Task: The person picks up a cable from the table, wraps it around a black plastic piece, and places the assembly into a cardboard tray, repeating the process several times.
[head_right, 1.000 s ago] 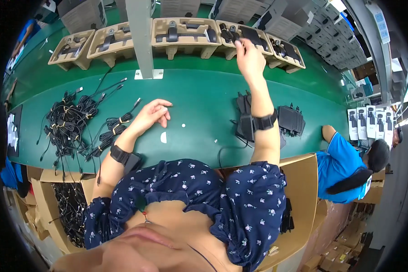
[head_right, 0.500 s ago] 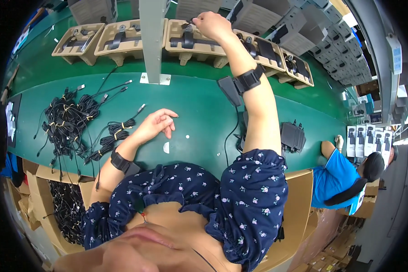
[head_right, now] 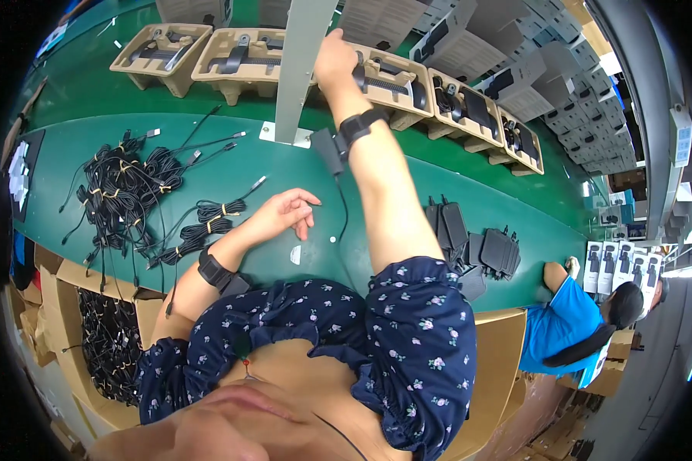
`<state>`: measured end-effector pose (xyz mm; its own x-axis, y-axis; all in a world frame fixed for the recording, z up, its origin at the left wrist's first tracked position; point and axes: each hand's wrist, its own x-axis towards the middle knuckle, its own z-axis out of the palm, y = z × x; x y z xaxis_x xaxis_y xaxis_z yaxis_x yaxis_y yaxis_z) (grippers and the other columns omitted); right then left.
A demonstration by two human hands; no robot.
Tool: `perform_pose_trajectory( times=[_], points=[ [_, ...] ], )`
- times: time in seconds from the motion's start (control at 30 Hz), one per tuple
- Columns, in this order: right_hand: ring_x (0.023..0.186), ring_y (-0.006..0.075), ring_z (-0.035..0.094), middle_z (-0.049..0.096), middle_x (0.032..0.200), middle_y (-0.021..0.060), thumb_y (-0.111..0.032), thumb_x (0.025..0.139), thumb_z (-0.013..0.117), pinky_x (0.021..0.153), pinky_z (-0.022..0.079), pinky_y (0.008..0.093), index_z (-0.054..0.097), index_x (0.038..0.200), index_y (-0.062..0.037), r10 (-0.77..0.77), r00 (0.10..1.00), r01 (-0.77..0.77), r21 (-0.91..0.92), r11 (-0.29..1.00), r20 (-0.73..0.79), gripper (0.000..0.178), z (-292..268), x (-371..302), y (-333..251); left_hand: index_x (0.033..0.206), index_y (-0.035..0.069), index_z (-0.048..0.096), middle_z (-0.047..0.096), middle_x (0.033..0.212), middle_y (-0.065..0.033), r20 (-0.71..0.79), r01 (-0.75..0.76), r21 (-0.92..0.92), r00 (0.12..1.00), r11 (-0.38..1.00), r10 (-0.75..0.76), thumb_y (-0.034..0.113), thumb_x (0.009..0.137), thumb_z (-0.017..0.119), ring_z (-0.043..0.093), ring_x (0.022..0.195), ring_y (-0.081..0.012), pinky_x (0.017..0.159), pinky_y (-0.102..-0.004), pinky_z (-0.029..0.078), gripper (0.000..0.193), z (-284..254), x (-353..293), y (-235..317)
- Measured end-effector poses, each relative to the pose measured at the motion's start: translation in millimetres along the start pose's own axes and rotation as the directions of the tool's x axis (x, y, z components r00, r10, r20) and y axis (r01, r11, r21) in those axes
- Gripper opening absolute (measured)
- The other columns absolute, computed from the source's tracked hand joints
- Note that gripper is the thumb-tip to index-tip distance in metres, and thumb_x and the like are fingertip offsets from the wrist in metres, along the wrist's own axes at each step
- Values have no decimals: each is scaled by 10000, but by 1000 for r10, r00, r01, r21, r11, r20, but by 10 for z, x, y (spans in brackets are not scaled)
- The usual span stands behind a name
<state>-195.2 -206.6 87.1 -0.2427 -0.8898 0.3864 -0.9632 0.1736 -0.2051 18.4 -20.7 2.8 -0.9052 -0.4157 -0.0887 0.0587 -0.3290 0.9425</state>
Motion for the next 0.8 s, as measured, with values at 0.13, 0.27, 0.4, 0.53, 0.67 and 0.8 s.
perform_pose_trajectory(
  times=[0.13,0.27,0.4,0.53,0.67,0.8],
  points=[
    [849,371,619,645,892,181,-285,855,497,756,477,453,499,1009,24,-4,1000,3,-35,999,-14,346,20,-108,82,1121,-7,458,571,774,-86,12,12,5,1000,1000,-12,91,929,445,626,603,-167,523,-253,487,215,6,22,-4],
    [840,362,612,641,868,174,-323,863,508,751,468,464,578,984,-11,-156,953,97,-228,969,-258,341,-78,-214,134,1127,-12,457,574,790,-86,2,14,33,1000,999,-14,99,932,444,622,612,-161,549,-252,487,225,-11,11,-6],
    [917,342,604,644,940,168,-343,854,526,782,472,444,659,924,-52,-34,996,47,-173,984,78,328,-276,-148,316,1124,-17,453,568,785,-86,-4,21,31,1000,999,-21,88,928,441,630,618,-165,542,-251,483,222,-15,2,0],
    [965,320,603,645,996,157,-348,800,549,816,475,394,664,973,-90,119,935,-98,-79,992,335,331,-368,34,407,1139,-12,459,578,809,-85,14,32,49,999,998,-33,116,937,446,617,633,-157,579,-257,489,240,-2,-10,41],
    [889,310,614,655,931,138,-377,758,561,780,473,389,654,965,-70,175,894,-136,-123,983,413,381,-393,174,417,1144,-13,461,577,814,-88,13,37,10,999,999,-37,121,939,448,615,638,-164,601,-266,500,246,26,8,44],
    [991,290,601,638,1060,111,-418,764,554,867,454,379,651,1051,-129,205,878,-144,-169,975,432,419,-434,163,343,1148,-9,462,576,829,-94,9,36,-49,999,998,-36,113,941,445,612,654,-172,616,-274,507,241,8,3,25]
  ],
)
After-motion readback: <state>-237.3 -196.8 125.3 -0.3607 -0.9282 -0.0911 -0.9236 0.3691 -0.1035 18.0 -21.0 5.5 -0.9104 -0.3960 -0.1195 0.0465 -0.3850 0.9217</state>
